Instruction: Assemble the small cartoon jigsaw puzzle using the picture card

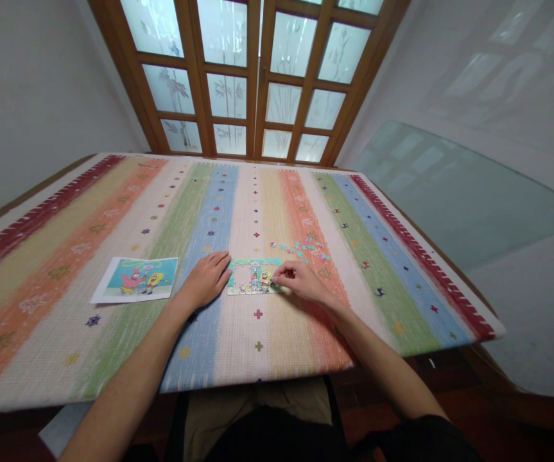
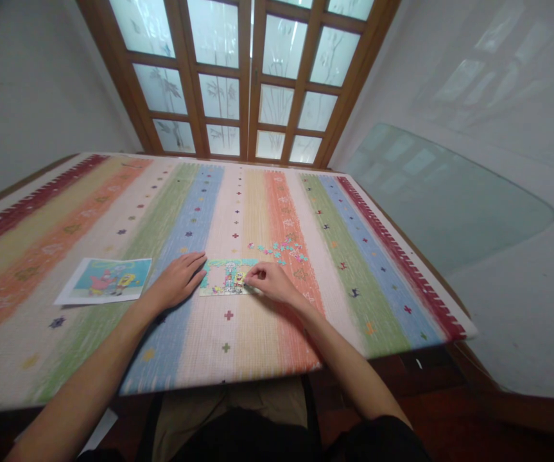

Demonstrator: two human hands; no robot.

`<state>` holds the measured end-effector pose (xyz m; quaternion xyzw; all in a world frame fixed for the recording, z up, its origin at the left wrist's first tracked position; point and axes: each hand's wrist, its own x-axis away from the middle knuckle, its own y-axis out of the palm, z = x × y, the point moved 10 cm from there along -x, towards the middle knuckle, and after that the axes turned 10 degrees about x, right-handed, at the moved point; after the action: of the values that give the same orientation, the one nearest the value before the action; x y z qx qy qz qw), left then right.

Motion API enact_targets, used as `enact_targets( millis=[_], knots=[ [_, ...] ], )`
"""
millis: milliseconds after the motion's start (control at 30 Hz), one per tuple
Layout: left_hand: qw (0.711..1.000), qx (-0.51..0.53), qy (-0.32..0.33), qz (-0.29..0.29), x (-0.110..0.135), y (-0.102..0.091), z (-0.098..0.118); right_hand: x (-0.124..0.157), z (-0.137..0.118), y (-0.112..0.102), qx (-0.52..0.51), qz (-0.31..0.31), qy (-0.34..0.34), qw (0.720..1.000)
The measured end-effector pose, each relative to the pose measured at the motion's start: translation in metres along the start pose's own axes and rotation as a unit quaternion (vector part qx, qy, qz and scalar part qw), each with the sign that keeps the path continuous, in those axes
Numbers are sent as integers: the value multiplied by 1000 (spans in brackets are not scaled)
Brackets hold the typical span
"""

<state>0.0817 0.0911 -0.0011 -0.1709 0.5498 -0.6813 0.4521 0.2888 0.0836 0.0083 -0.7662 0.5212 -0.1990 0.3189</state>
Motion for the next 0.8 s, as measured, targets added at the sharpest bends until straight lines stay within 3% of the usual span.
enact_targets(
  millis=[300,533,800],
  knots=[
    [1000,-4,4,-1,0,0,1,-2,2,3,12,53,18,998],
    [1000,-5,3,-2,0,-1,2,-1,-5,-1,112,75,5,991],
    [1000,-2,7,6,0,-1,2,11,-19,-4,205,95,-67,972]
  ],
)
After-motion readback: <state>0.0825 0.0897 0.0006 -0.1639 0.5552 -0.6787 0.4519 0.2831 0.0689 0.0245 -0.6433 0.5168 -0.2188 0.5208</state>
